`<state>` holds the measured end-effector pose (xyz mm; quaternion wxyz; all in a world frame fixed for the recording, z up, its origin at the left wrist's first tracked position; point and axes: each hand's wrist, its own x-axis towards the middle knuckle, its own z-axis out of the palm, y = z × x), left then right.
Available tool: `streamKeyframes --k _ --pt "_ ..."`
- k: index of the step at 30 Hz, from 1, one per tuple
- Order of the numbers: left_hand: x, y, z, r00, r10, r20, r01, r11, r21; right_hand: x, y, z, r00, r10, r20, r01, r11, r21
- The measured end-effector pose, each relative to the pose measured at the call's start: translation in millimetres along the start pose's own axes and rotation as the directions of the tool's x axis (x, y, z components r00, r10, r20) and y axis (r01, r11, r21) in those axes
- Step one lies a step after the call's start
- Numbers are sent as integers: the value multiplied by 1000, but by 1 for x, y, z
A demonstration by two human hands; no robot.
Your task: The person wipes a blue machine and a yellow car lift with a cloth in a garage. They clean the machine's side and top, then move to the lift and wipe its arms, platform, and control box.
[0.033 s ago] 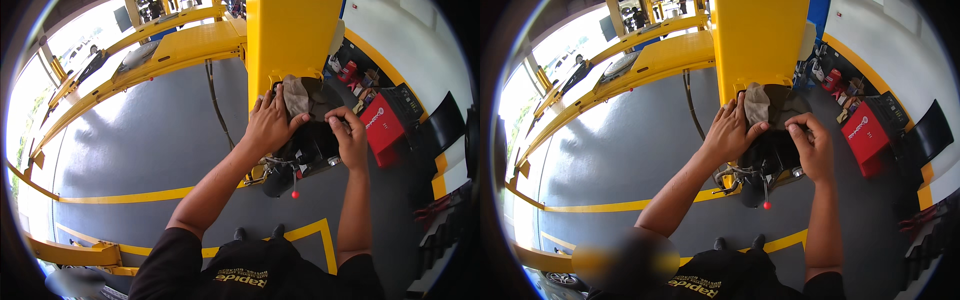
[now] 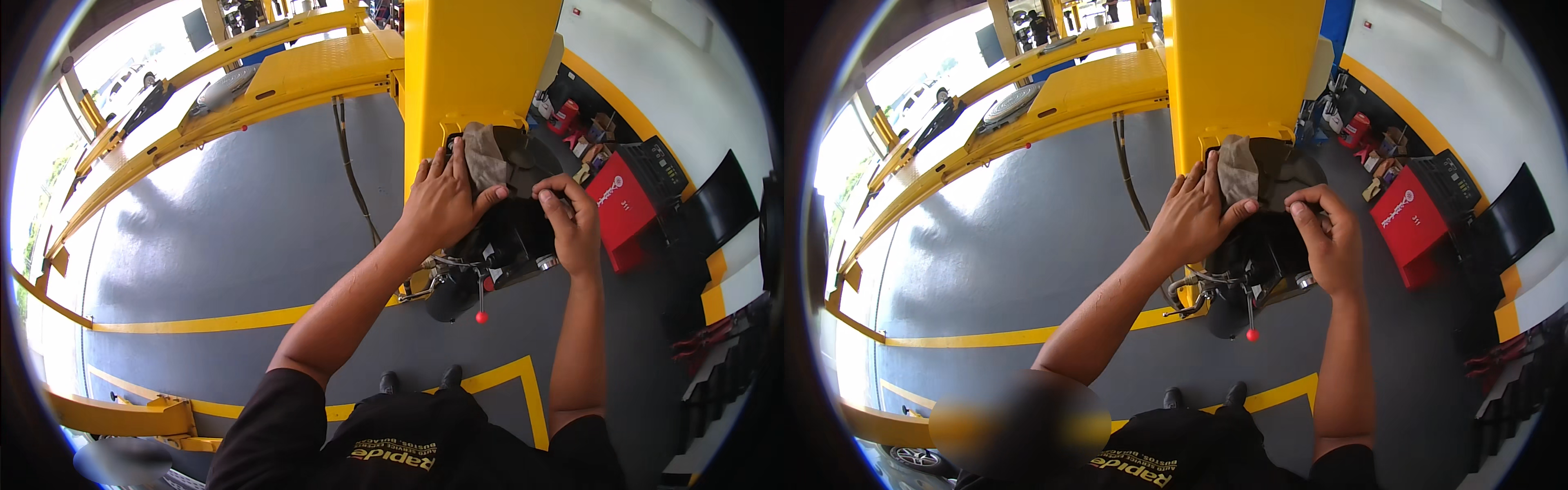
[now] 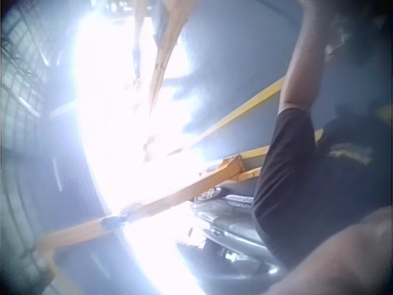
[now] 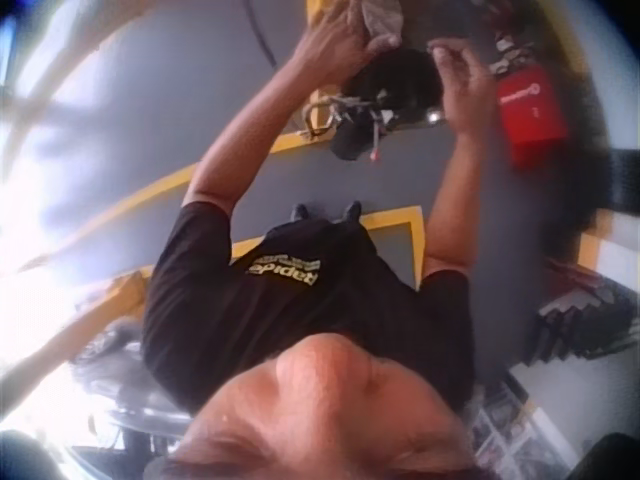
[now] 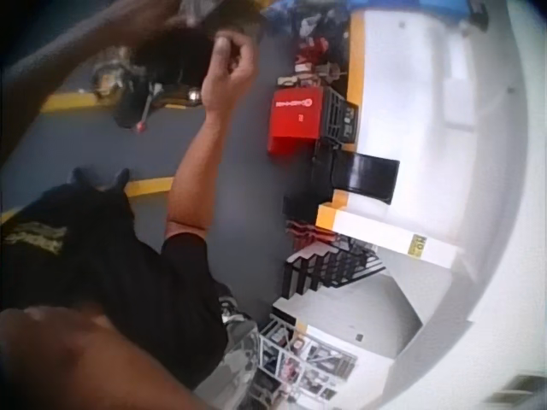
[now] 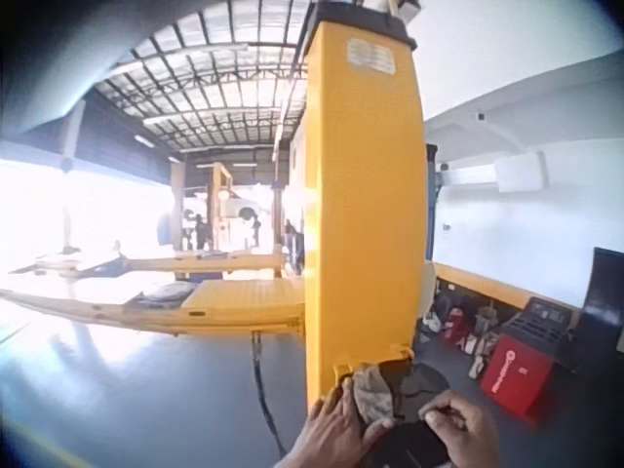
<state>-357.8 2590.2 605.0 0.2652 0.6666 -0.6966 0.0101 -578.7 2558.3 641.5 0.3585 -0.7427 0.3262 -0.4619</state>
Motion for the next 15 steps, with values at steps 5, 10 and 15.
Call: streamKeyframes --k 5,10,15 --pt "-31 -8 10 974 165 -157 -184 976 -114 1 6 3 997 -37 -63 31 995 -92" --pt "-16 -16 5 976 142 -168 -169 972 -161 8 3 6 997 -37 -62 28 990 -136" --pt "-5 -37 30 959 30 -281 -159 880 -448 8 9 1 998 -23 -52 19 997 -81"
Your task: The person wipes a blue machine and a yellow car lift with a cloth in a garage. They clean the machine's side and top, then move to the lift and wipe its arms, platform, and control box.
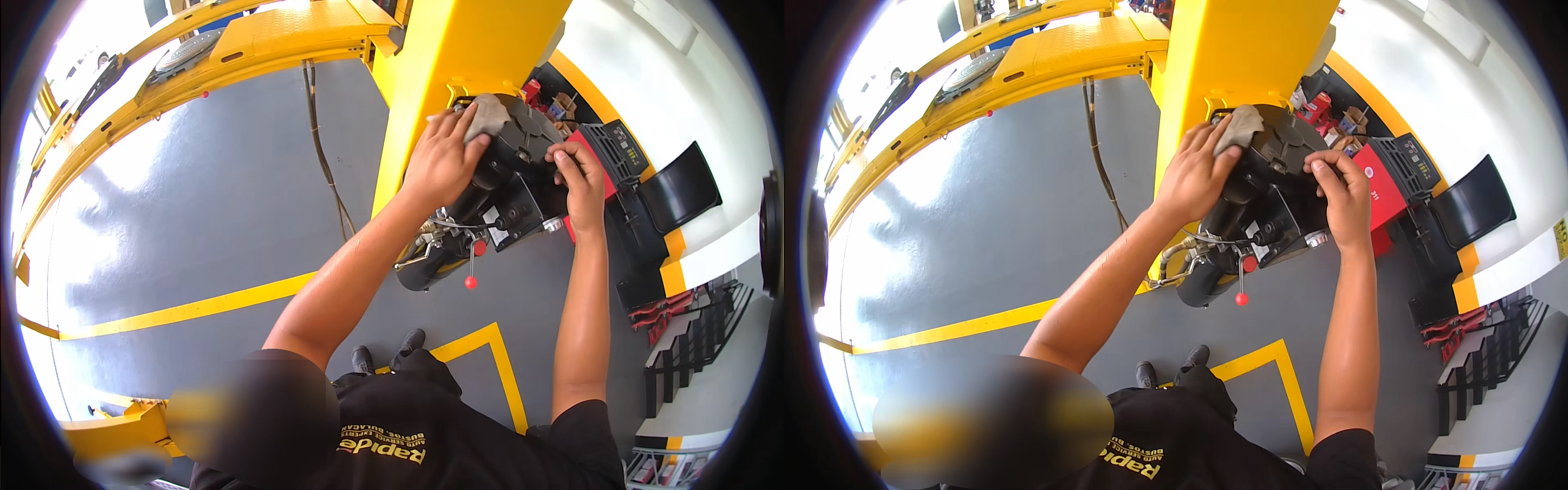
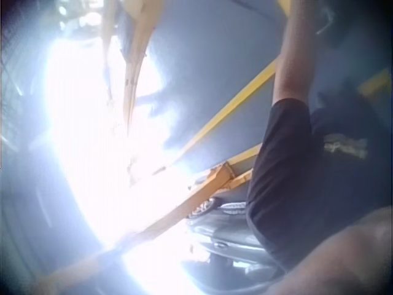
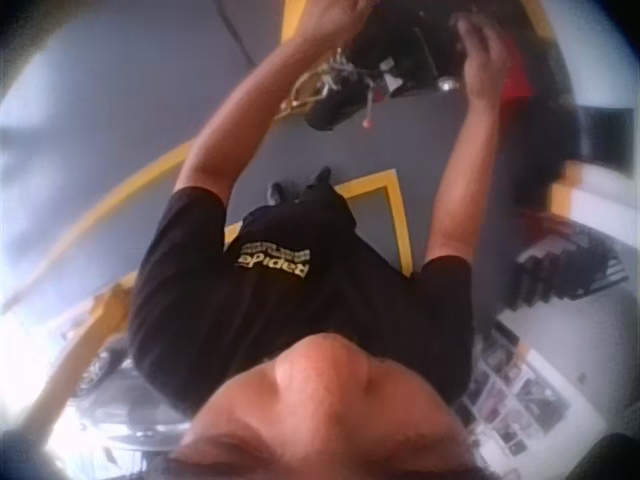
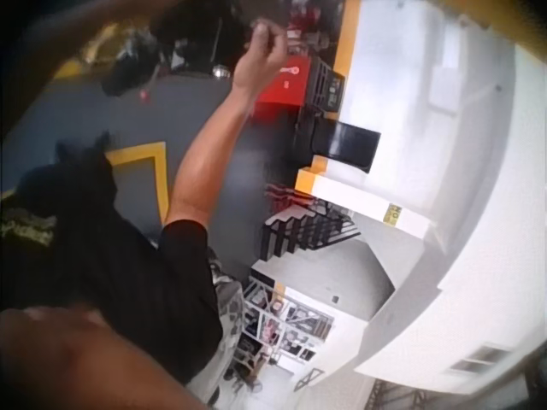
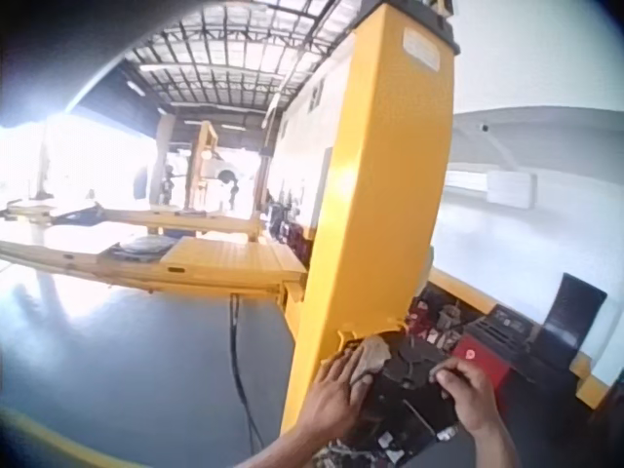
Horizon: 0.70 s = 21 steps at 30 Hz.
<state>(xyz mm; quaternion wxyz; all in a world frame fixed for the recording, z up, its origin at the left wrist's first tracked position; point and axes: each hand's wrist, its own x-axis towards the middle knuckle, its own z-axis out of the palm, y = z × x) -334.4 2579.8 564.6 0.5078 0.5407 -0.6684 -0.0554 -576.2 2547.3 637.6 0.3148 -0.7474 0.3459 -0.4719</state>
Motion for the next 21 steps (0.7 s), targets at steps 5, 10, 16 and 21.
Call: streamKeyframes --k 5,10,16,21 --pt "-33 4 23 945 -300 -134 241 910 -337 -1 -3 5 998 46 -39 -47 999 -21" --pt "-50 1 31 938 -346 -37 323 906 -274 -3 1 0 998 56 -21 -56 998 6" --pt "-56 -17 -1 946 -295 -132 188 834 -519 0 0 0 999 47 -7 -46 999 29" --pt "-25 -12 -9 826 -528 -197 266 673 -690 -2 -1 -5 999 53 -13 -53 998 20"
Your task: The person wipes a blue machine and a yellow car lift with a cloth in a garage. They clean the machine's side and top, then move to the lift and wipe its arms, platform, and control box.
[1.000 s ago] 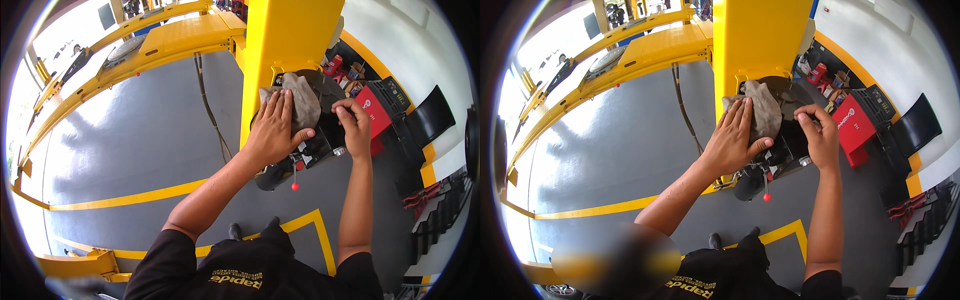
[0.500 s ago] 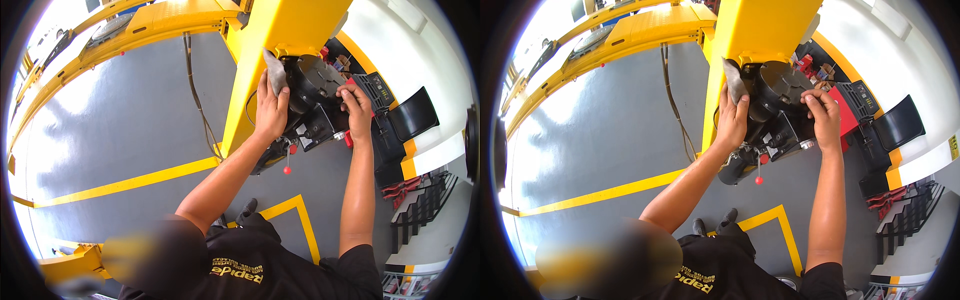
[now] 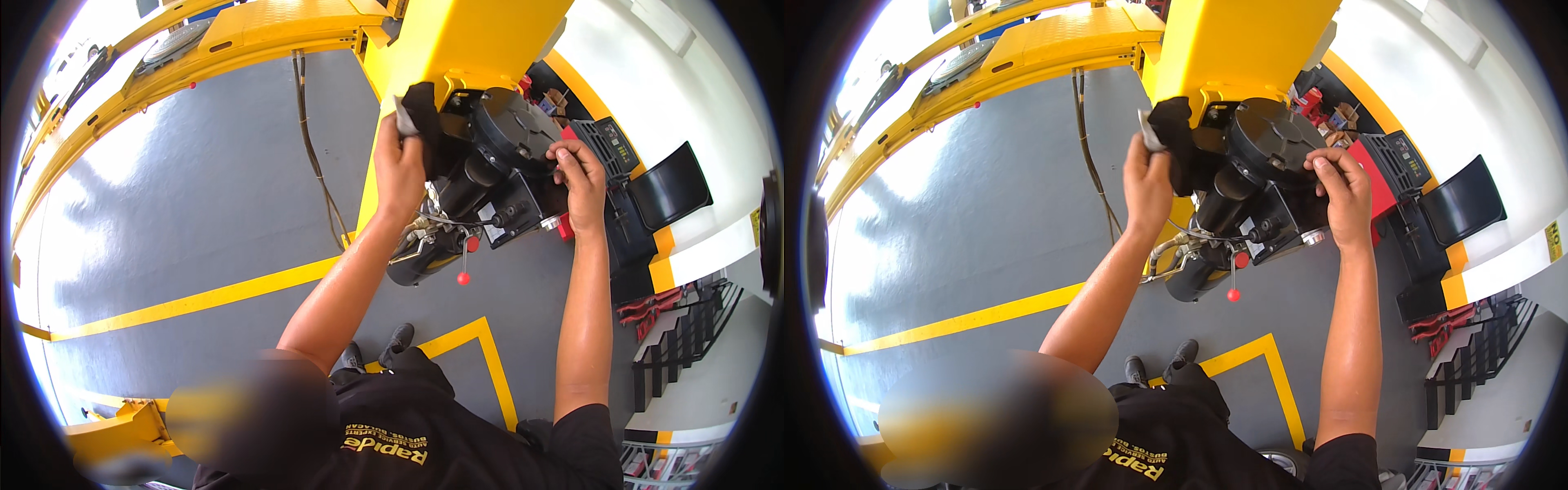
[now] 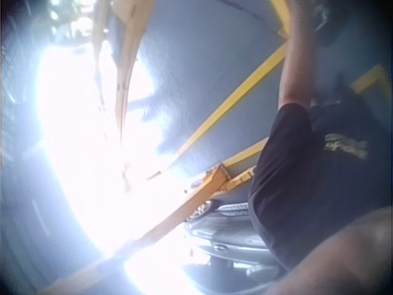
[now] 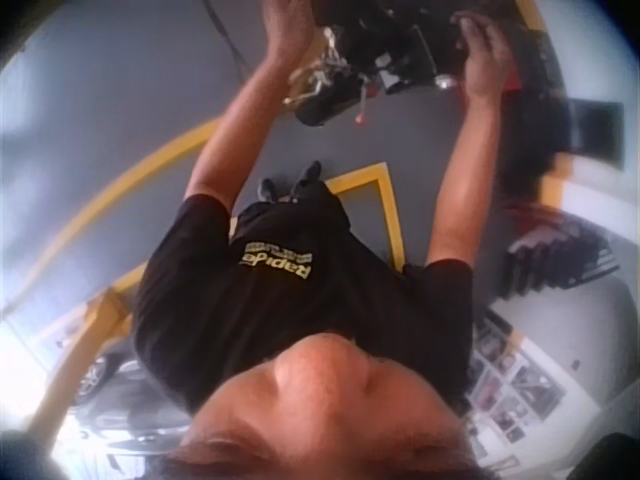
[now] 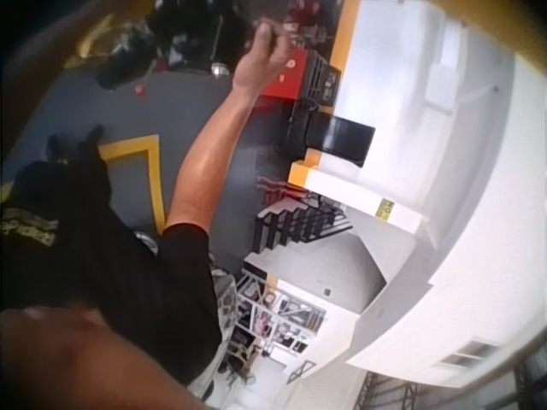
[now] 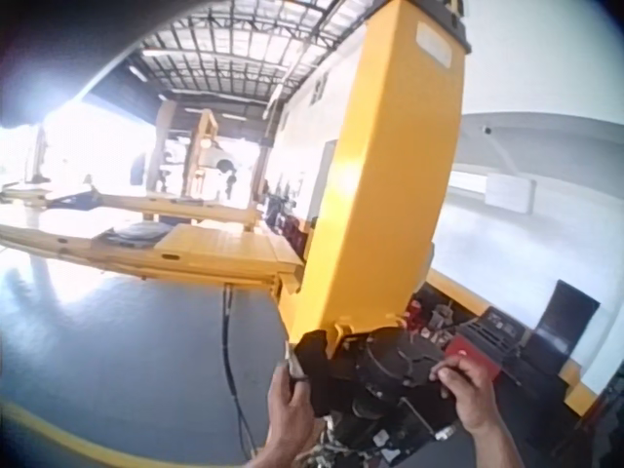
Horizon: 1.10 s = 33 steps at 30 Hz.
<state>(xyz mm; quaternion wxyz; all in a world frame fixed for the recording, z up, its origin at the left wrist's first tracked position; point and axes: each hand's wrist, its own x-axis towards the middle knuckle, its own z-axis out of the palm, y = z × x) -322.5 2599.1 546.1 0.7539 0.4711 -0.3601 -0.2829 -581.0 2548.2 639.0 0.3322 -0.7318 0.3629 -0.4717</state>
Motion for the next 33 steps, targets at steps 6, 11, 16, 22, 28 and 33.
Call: streamKeyframes --k 6,11,16,22,28,33 --pt "-9 -17 7 973 109 201 -117 993 31 1 5 2 1000 -2 16 2 1000 9" --pt "8 -14 -17 887 58 458 0 992 -125 3 2 0 1000 11 6 -12 1000 21" --pt "13 -20 -19 958 -56 280 124 964 -233 2 6 -1 1000 20 3 -20 998 52" --pt "35 -74 13 975 -40 220 56 996 -70 4 5 4 1000 -4 10 4 1000 21" --pt "46 -24 -4 672 -562 482 689 714 -128 1 7 -2 1000 2 -15 -2 1000 -3" --pt "26 -58 -5 919 -327 223 339 941 -16 6 4 6 1000 -10 -20 11 1000 5"
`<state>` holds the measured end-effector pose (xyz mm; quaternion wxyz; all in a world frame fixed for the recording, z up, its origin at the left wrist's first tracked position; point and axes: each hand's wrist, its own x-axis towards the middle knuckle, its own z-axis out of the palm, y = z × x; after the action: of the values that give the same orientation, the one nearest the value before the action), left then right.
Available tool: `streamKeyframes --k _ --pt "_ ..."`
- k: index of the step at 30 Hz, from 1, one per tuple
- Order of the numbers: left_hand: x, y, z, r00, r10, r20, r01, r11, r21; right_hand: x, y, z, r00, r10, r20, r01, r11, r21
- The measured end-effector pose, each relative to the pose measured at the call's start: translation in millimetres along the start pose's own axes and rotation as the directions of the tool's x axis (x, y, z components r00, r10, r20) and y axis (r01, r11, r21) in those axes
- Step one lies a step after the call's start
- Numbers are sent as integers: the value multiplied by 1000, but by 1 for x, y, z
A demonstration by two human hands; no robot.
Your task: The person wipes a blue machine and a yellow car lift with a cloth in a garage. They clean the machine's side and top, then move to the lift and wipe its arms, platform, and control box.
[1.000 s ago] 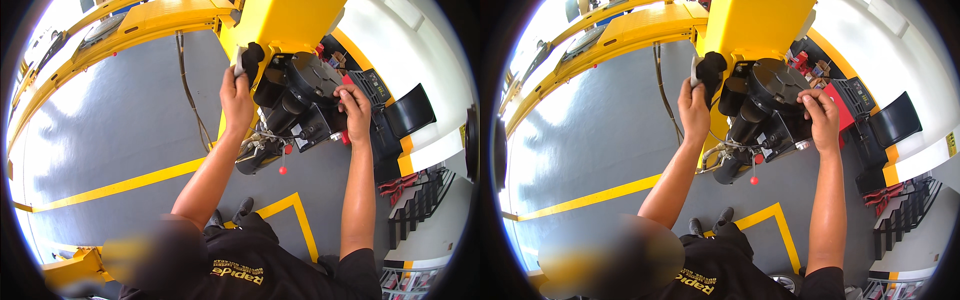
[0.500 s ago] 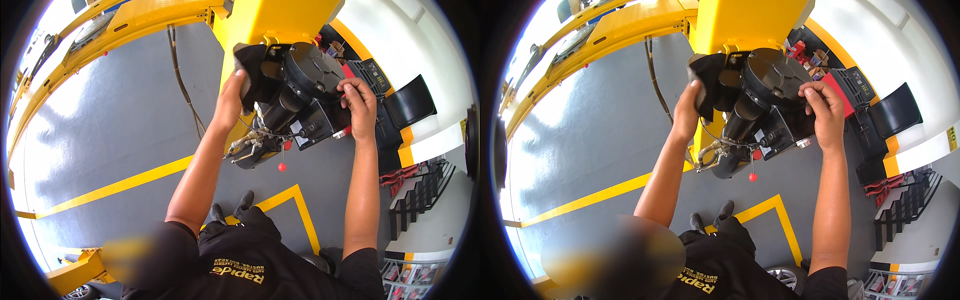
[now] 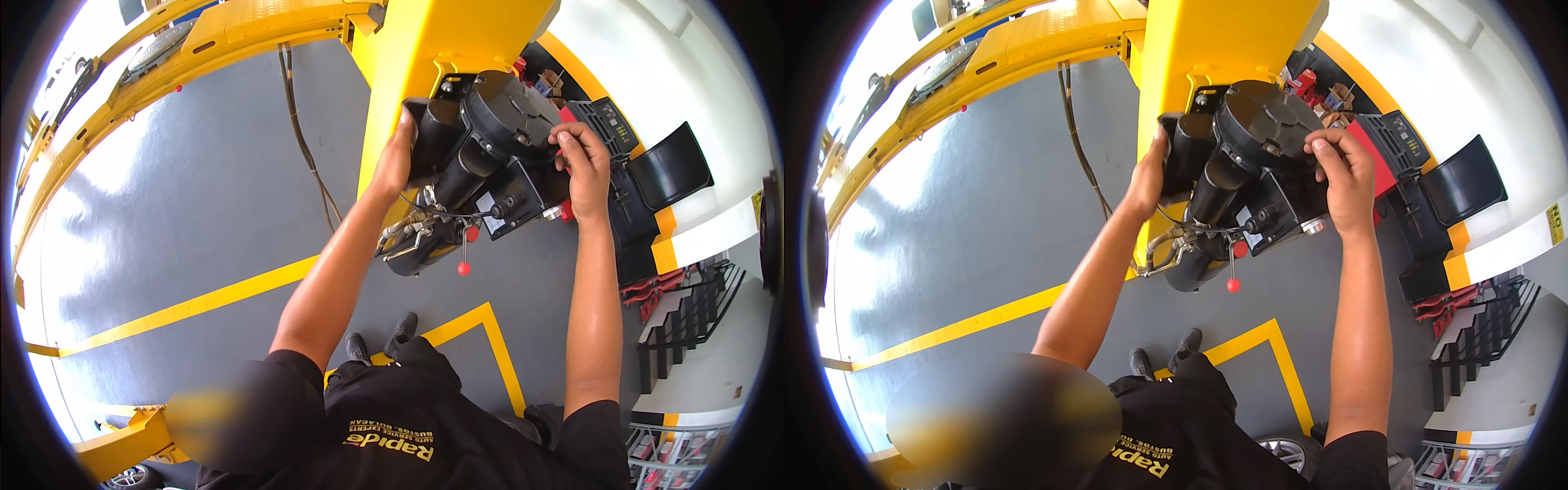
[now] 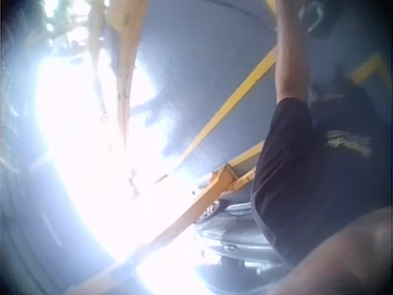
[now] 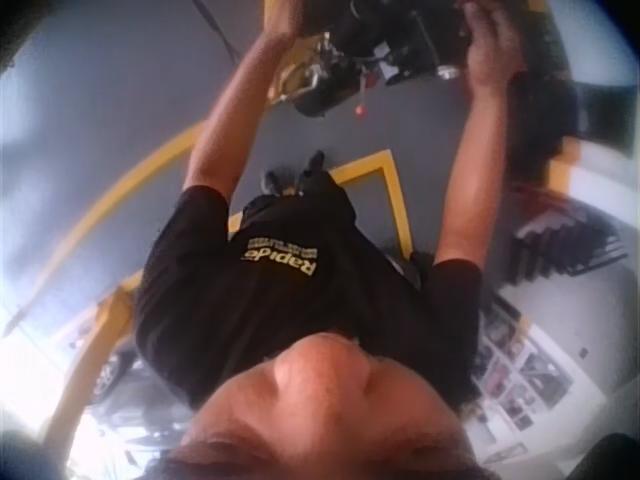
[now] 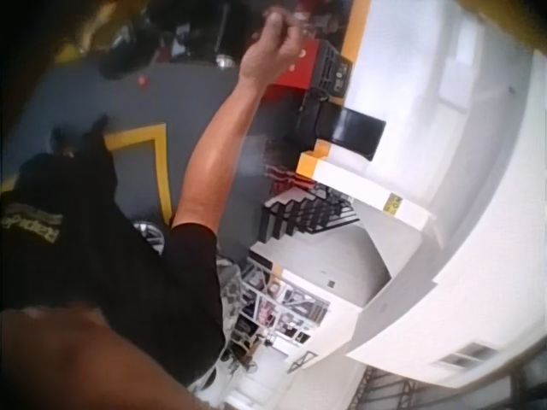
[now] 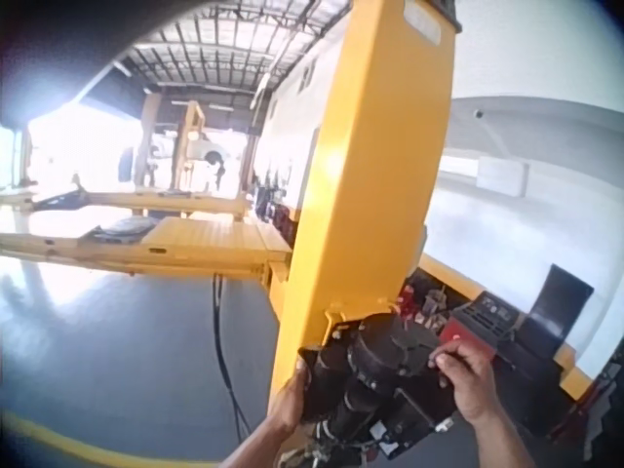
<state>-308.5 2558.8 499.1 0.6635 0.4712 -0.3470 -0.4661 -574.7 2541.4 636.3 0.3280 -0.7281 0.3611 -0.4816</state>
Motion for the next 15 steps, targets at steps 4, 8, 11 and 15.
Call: streamKeyframes --k 4,8,11,15 --pt "-35 7 23 973 -232 -12 191 827 -529 -3 1 -6 999 -15 -34 14 999 -35" --pt "-62 27 27 973 -231 -27 177 810 -559 -4 3 -1 999 -33 -28 31 999 -37" --pt "-73 38 27 982 -136 133 177 910 -376 -5 1 2 998 -46 -33 43 996 -74" --pt "-84 75 34 962 -68 264 72 997 -5 -7 -1 3 997 -61 -41 55 991 -125"
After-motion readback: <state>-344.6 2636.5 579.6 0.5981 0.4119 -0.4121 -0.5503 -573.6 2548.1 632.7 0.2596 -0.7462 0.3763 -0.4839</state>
